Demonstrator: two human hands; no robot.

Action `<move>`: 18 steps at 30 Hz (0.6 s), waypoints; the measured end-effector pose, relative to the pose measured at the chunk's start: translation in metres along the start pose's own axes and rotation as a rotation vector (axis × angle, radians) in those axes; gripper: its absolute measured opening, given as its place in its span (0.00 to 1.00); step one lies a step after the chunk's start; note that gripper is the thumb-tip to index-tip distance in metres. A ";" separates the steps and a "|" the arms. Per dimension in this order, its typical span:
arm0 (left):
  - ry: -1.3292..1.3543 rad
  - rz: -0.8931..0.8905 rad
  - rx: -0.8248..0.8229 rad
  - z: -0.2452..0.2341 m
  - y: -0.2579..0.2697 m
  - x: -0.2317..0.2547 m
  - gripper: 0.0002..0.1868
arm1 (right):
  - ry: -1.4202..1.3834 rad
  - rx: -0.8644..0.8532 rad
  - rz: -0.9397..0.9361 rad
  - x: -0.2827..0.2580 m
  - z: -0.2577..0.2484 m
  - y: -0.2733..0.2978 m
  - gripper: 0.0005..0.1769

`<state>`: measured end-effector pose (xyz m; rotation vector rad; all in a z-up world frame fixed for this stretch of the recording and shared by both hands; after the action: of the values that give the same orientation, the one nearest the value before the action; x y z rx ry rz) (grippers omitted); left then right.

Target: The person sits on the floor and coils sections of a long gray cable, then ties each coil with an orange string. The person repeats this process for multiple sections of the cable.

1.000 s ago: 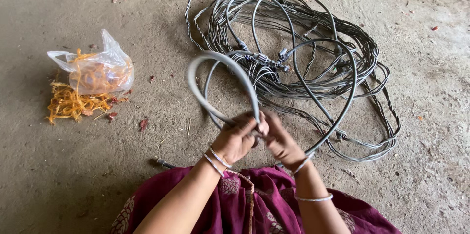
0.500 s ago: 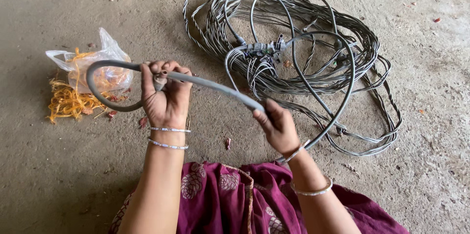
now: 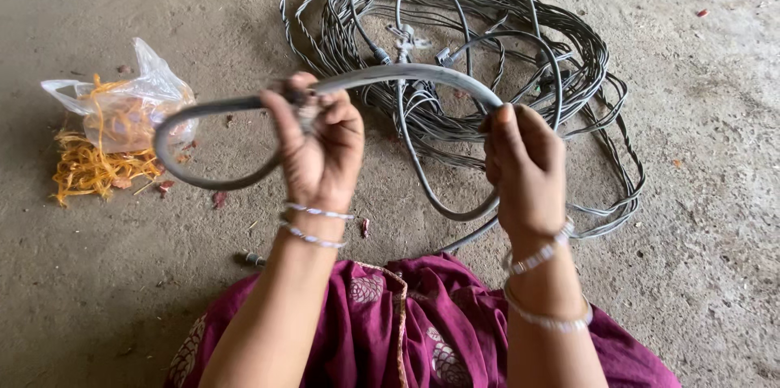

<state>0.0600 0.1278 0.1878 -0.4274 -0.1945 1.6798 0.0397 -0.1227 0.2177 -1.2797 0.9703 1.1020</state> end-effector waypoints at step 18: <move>1.108 -0.040 0.622 -0.142 0.082 -0.108 0.23 | 0.904 -0.238 -0.257 0.056 0.053 0.012 0.26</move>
<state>0.0508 -0.0076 0.0457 -0.7875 1.0873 1.1661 0.0386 -0.0662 0.1643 -2.1075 1.2867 0.4104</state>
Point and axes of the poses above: each hand's wrist, its own y-axis away from the middle knuckle, its own z-axis out of the palm, x = y × z, the point moved 10 cm from there along -y, towards the middle knuckle, and after that the axes turned 5 degrees about y, right-handed, at the moved point
